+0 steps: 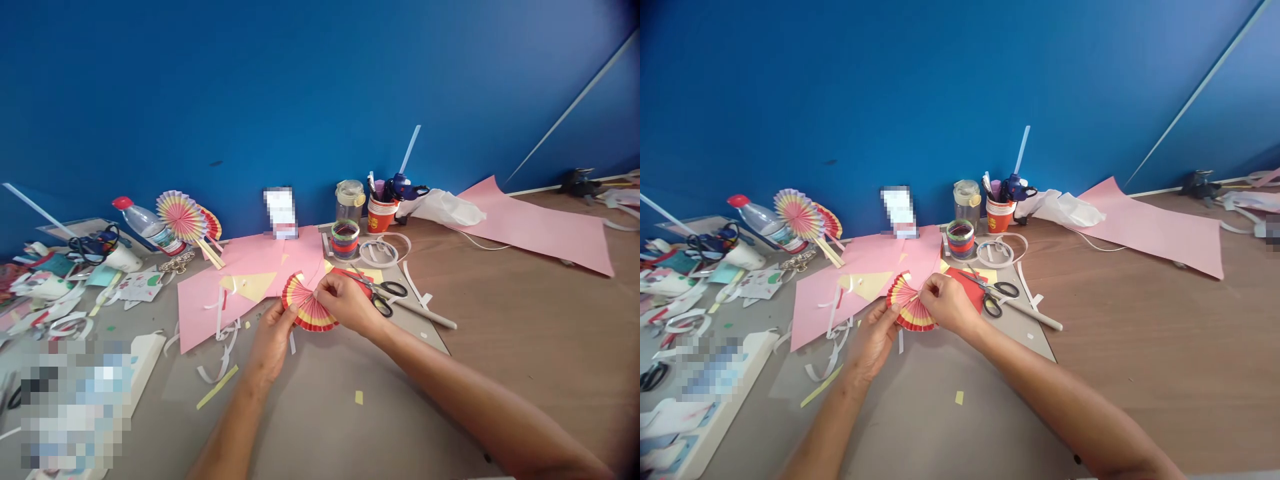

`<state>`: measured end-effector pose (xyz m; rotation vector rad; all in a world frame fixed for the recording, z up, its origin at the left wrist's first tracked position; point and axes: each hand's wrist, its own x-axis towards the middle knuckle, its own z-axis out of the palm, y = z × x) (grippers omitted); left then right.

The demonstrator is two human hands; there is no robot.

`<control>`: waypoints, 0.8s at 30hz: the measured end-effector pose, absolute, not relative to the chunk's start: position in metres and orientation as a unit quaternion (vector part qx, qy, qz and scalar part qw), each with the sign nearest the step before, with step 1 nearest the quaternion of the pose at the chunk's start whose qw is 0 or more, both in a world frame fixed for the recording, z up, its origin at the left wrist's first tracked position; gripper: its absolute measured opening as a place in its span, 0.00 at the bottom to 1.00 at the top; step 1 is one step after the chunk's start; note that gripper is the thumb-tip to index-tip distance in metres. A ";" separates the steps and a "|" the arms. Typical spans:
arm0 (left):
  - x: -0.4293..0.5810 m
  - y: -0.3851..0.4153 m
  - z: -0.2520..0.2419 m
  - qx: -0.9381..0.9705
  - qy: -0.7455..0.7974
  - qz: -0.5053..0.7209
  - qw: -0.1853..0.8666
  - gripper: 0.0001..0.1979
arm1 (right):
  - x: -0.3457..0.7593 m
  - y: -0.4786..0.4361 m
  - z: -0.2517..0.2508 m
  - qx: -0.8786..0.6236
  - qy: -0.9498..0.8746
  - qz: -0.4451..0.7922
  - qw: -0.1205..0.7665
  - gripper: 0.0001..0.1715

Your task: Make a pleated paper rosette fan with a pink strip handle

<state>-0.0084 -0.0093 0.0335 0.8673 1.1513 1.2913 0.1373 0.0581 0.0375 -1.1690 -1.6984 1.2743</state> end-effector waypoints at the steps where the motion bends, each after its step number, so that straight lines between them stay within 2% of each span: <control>1: -0.009 -0.009 0.033 0.368 0.491 0.543 0.573 0.15 | 0.138 0.059 0.037 -0.440 -0.650 0.509 0.353 0.04; 3: -0.011 -0.009 0.032 0.364 0.493 0.530 0.586 0.16 | 0.140 0.059 0.037 -0.414 -0.626 0.554 0.360 0.02; 7: -0.015 -0.009 0.030 0.345 0.482 0.521 0.615 0.15 | 0.144 0.061 0.039 -0.387 -0.576 0.635 0.339 0.10; 15: -0.017 -0.009 0.035 0.326 0.470 0.495 0.653 0.19 | 0.148 0.066 0.041 -0.396 -0.506 0.720 0.263 0.10; 24: -0.015 -0.011 0.037 0.321 0.478 0.491 0.653 0.19 | 0.146 0.065 0.044 -0.383 -0.466 0.735 0.310 0.10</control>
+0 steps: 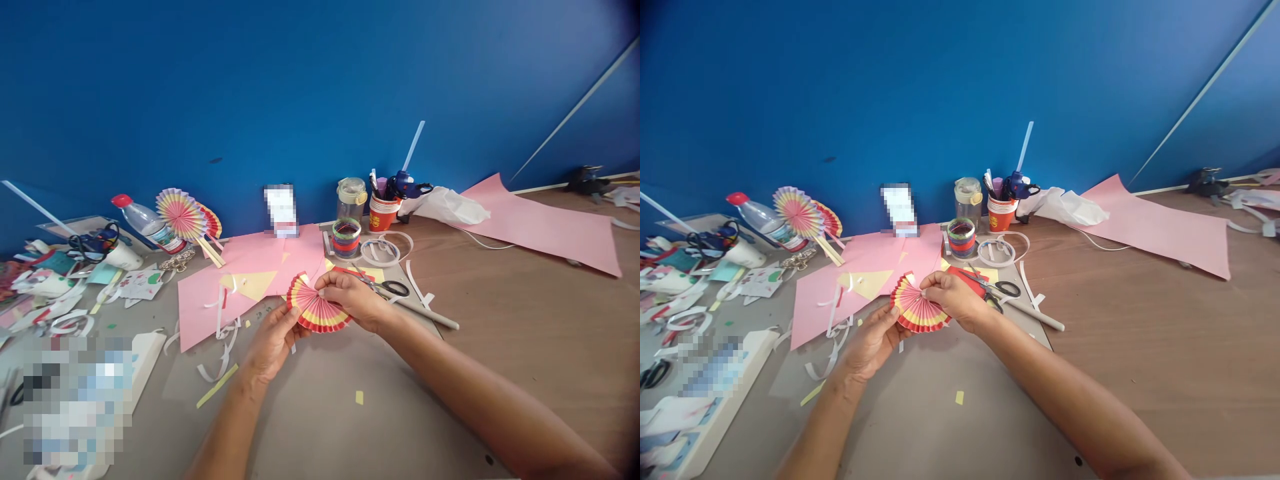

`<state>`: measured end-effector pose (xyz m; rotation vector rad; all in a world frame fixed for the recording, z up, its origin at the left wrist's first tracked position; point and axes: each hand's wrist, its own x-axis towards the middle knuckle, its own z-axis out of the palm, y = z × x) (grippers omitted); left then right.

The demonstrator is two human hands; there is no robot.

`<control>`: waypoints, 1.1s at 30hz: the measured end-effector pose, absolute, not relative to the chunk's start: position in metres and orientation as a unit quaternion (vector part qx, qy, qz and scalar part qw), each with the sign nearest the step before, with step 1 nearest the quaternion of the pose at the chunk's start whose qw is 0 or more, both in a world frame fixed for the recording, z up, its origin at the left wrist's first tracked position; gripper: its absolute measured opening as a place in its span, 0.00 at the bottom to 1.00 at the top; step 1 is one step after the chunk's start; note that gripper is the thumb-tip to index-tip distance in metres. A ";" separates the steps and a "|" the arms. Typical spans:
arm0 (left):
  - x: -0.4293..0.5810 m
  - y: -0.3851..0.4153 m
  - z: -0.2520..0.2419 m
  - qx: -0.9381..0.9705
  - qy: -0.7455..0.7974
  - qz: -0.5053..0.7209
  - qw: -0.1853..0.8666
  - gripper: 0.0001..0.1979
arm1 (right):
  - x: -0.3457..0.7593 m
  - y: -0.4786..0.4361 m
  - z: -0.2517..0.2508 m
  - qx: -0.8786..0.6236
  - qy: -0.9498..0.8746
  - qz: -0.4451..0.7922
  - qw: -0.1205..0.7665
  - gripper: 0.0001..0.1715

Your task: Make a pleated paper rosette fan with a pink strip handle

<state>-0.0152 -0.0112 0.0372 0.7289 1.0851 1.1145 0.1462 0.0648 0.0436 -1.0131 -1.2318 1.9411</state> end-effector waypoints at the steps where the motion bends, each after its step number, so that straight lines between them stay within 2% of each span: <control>1: -0.015 -0.011 0.037 0.325 0.481 0.489 0.651 0.18 | 0.146 0.065 0.043 -0.384 -0.467 0.732 0.313 0.09; 7: -0.017 -0.012 0.034 0.358 0.472 0.491 0.639 0.16 | 0.146 0.066 0.039 -0.363 -0.467 0.730 0.342 0.11; 14: -0.015 -0.014 0.033 0.424 0.531 0.510 0.528 0.13 | 0.144 0.062 0.041 -0.332 -0.460 0.736 0.369 0.14; 19: -0.015 -0.015 0.035 0.434 0.575 0.501 0.480 0.13 | 0.151 0.066 0.044 -0.329 -0.534 0.691 0.358 0.10; 24: -0.016 -0.015 0.035 0.429 0.549 0.513 0.501 0.12 | 0.164 0.075 0.050 -0.309 -0.611 0.631 0.366 0.10; 30: -0.017 -0.014 0.034 0.411 0.527 0.506 0.544 0.14 | 0.172 0.075 0.056 -0.238 -0.750 0.537 0.305 0.18; 33: -0.017 -0.014 0.034 0.411 0.524 0.502 0.552 0.14 | 0.170 0.072 0.056 -0.241 -0.759 0.523 0.305 0.18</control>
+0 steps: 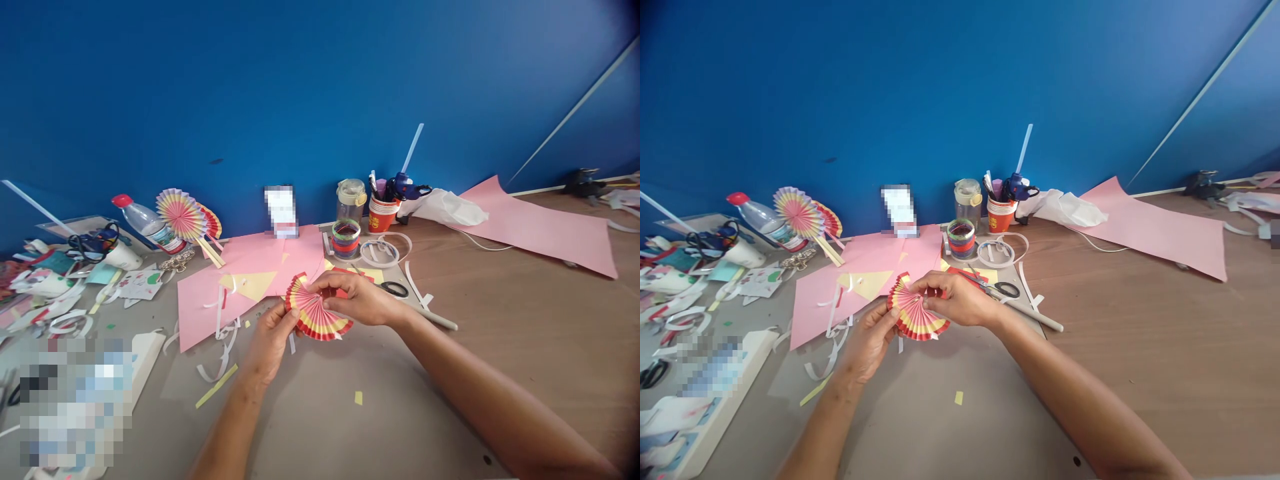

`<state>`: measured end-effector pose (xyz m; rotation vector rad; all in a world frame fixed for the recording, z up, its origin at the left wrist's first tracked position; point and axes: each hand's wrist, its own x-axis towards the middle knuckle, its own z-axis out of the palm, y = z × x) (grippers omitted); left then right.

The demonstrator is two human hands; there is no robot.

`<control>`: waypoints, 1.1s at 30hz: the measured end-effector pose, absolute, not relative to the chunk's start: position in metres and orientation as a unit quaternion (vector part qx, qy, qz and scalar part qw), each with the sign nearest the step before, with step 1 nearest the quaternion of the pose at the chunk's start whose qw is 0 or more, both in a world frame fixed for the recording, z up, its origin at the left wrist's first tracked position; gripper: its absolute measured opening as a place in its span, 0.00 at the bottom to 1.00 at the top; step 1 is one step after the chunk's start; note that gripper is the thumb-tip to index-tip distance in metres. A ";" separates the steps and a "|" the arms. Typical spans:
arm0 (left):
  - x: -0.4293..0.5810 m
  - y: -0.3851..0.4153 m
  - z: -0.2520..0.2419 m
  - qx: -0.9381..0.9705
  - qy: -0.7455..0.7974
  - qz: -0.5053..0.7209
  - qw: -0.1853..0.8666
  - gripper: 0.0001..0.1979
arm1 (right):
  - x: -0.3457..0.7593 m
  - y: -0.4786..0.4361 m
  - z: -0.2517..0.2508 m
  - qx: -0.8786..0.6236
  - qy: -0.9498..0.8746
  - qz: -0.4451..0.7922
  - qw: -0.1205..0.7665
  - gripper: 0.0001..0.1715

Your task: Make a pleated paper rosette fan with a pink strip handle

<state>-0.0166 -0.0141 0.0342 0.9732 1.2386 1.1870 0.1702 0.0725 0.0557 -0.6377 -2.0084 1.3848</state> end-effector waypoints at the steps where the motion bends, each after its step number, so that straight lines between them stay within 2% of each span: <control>1: -0.016 -0.014 0.034 0.412 0.523 0.501 0.553 0.14 | 0.169 0.072 0.055 -0.244 -0.755 0.524 0.310 0.17; 20: -0.016 -0.017 0.035 0.448 0.524 0.484 0.539 0.14 | 0.162 0.069 0.047 -0.288 -0.691 0.569 0.340 0.08; 33: -0.013 -0.020 0.041 0.465 0.521 0.486 0.525 0.11 | 0.158 0.070 0.040 -0.304 -0.706 0.523 0.368 0.06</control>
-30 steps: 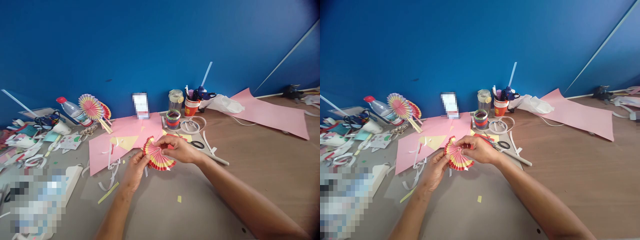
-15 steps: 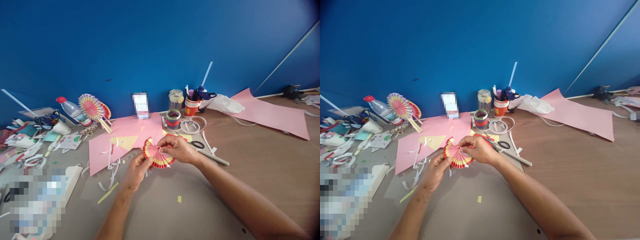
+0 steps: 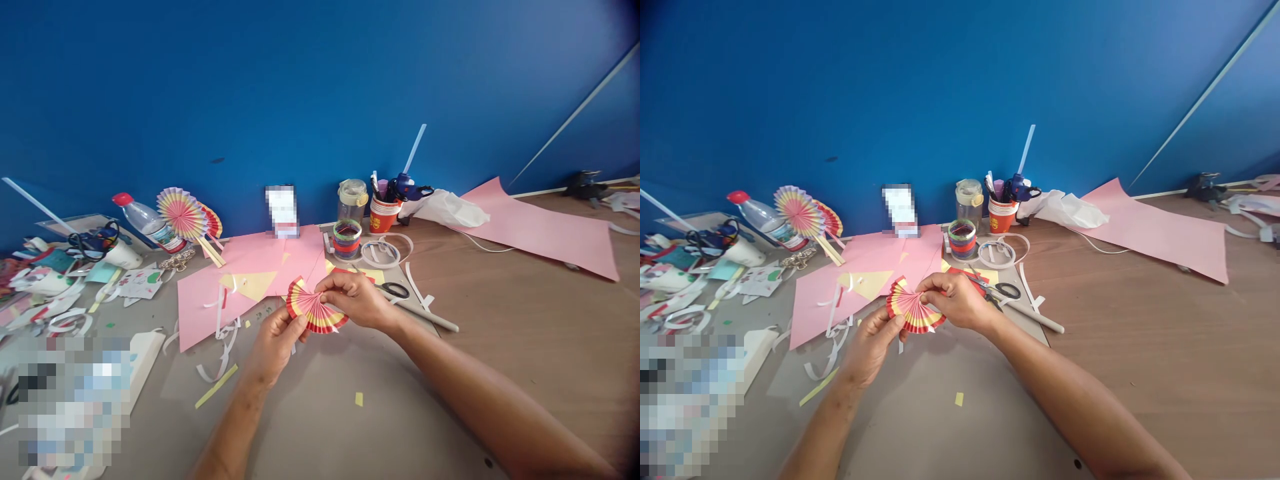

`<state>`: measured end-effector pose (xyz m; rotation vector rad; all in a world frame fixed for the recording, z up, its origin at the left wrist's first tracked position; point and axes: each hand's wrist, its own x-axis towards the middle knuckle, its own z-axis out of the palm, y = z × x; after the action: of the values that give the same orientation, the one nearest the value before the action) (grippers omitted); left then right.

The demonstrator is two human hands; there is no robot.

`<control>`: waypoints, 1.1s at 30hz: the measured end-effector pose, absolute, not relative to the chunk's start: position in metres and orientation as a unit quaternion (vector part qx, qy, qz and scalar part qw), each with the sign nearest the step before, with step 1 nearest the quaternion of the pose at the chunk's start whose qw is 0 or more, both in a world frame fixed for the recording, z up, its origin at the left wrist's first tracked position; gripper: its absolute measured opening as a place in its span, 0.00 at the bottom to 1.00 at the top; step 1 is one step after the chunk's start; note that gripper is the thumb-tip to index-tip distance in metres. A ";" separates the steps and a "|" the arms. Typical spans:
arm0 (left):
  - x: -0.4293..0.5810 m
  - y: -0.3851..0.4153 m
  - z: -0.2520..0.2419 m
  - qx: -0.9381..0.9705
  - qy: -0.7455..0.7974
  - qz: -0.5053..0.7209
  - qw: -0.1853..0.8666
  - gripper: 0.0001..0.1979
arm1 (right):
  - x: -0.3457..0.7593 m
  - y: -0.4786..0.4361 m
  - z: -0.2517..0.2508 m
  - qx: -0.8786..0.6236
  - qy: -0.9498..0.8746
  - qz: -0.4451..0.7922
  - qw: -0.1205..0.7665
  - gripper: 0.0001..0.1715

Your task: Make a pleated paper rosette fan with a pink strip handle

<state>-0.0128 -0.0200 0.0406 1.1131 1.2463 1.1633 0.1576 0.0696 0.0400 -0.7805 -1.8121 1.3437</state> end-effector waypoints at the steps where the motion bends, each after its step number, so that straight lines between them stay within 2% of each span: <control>1: -0.013 -0.020 0.041 0.466 0.522 0.485 0.525 0.11 | 0.158 0.070 0.040 -0.303 -0.711 0.517 0.369 0.06; 8: -0.011 -0.020 0.042 0.460 0.517 0.486 0.534 0.12 | 0.158 0.068 0.036 -0.289 -0.736 0.479 0.381 0.07; 12: -0.014 -0.021 0.042 0.457 0.495 0.490 0.554 0.14 | 0.158 0.069 0.037 -0.276 -0.725 0.500 0.386 0.06; 16: -0.018 -0.020 0.042 0.456 0.464 0.496 0.575 0.20 | 0.161 0.072 0.040 -0.269 -0.711 0.524 0.383 0.05; 19: -0.018 -0.019 0.042 0.434 0.464 0.518 0.572 0.20 | 0.162 0.074 0.040 -0.264 -0.714 0.525 0.382 0.05; 28: -0.007 -0.015 0.043 0.342 0.418 0.577 0.613 0.25 | 0.156 0.068 0.039 -0.251 -0.757 0.441 0.411 0.07; 33: -0.004 -0.015 0.037 0.287 0.417 0.590 0.630 0.21 | 0.152 0.062 0.040 -0.253 -0.775 0.396 0.422 0.08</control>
<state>-0.0040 -0.0148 0.0369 0.6568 0.9543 1.3510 0.1516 0.0621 0.0397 -0.6346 -1.9414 0.9920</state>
